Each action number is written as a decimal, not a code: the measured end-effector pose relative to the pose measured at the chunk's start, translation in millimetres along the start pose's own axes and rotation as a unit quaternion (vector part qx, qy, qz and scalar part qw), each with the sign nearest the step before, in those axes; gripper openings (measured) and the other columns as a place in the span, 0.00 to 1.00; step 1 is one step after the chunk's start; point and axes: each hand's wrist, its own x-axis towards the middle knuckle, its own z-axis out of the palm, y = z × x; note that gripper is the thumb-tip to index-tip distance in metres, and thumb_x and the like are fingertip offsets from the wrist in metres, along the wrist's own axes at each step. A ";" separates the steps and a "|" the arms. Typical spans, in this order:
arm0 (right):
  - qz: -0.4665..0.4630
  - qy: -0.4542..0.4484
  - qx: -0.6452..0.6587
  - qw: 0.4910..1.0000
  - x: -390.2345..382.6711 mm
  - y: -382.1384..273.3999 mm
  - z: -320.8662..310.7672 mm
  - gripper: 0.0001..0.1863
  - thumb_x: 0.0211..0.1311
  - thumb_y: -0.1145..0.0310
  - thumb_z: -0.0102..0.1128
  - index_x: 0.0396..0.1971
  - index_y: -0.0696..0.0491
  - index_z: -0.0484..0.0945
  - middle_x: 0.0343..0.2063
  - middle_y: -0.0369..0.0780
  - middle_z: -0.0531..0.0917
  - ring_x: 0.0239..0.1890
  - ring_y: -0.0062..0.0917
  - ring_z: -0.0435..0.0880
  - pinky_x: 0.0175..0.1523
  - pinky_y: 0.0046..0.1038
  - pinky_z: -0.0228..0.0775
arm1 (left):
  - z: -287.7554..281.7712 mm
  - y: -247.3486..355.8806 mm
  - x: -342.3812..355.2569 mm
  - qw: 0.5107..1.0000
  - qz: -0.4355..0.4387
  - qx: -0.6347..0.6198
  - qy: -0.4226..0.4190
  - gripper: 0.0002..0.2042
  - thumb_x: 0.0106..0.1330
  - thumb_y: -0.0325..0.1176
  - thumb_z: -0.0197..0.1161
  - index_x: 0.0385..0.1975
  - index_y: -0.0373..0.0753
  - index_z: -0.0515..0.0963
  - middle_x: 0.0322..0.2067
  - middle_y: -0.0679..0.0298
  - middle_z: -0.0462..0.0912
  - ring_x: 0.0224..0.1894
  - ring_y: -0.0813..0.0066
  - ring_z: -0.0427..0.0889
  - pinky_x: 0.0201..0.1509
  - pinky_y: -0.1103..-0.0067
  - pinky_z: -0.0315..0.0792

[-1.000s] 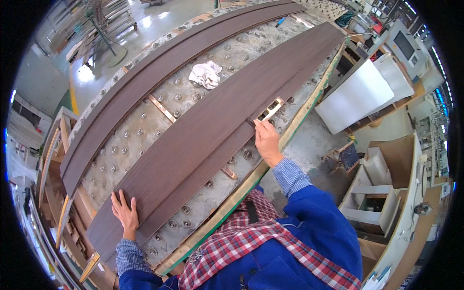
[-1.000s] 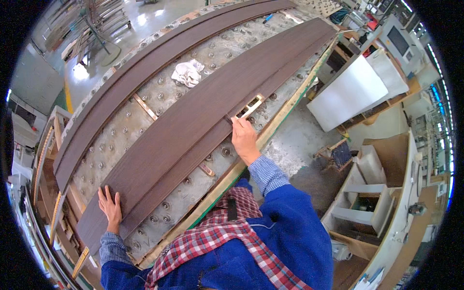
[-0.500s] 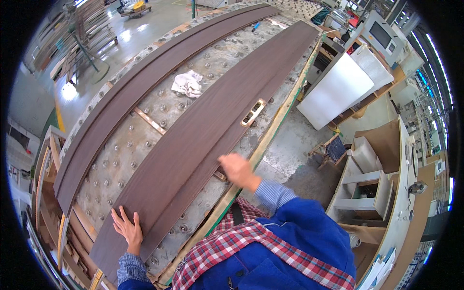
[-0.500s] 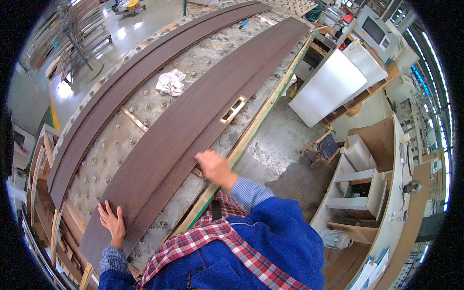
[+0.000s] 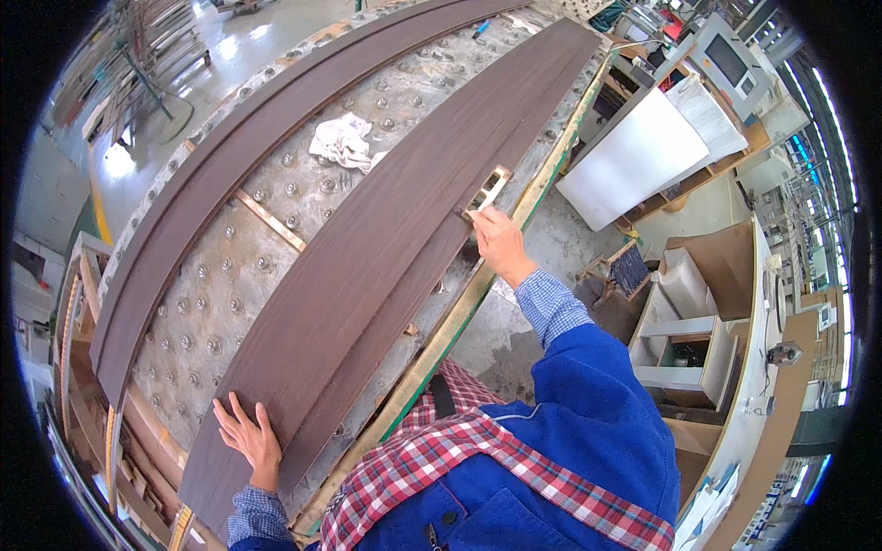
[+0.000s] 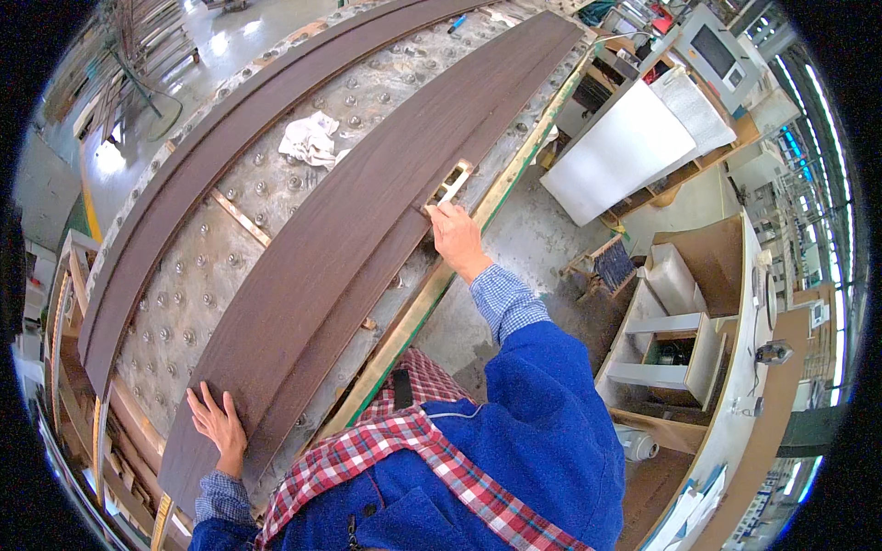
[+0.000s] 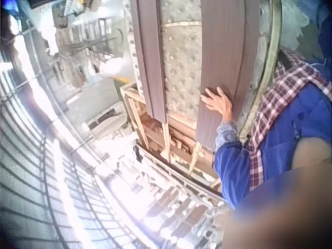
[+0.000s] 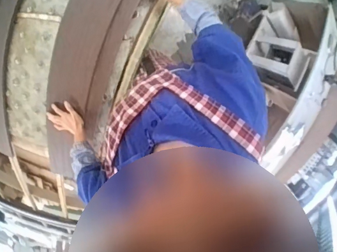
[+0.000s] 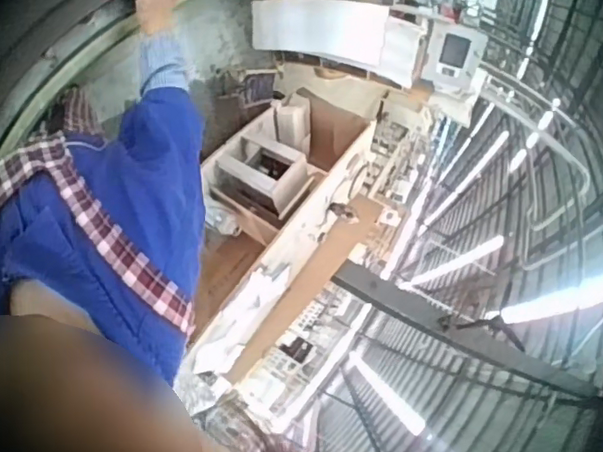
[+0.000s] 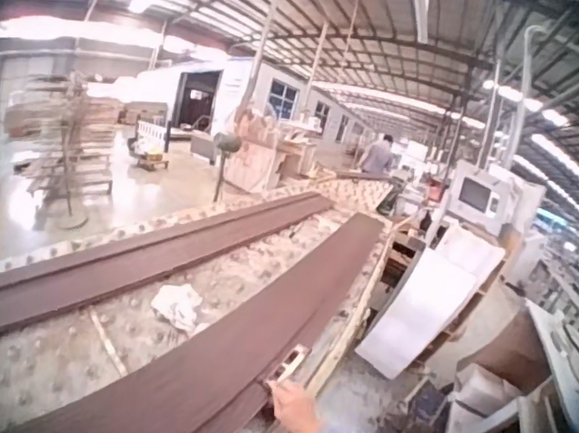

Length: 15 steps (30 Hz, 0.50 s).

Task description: The person wipes a long brown wood panel with a white cloth, then uses a blue marker to mark the panel. The person continues wiping the panel and moves it to a rack.

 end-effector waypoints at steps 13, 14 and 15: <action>-0.141 -0.160 0.250 0.944 -95.1 -197.7 17.4 0.16 0.52 0.70 0.49 0.43 0.54 0.73 0.27 0.39 0.74 0.32 0.31 0.75 0.36 0.28 0.70 | -4.0 2.3 2.8 1.000 -0.010 0.003 0.002 0.28 0.69 0.52 0.41 0.66 0.46 0.53 0.69 0.56 0.41 0.71 0.59 0.40 0.69 0.58 0.35; -0.138 -0.132 0.223 0.956 -81.5 -177.6 13.6 0.15 0.52 0.71 0.48 0.41 0.54 0.73 0.27 0.40 0.74 0.32 0.32 0.74 0.36 0.29 0.70 | -5.2 2.0 2.5 1.000 -0.013 0.001 0.004 0.28 0.69 0.52 0.41 0.66 0.46 0.53 0.69 0.56 0.41 0.71 0.60 0.41 0.69 0.58 0.35; -0.111 -0.139 0.177 0.968 -66.9 -150.3 8.6 0.13 0.52 0.71 0.49 0.40 0.54 0.73 0.28 0.41 0.75 0.32 0.33 0.75 0.36 0.30 0.70 | -4.7 3.2 1.3 1.000 -0.019 -0.005 0.006 0.28 0.69 0.52 0.41 0.66 0.46 0.54 0.69 0.57 0.41 0.71 0.60 0.41 0.69 0.59 0.35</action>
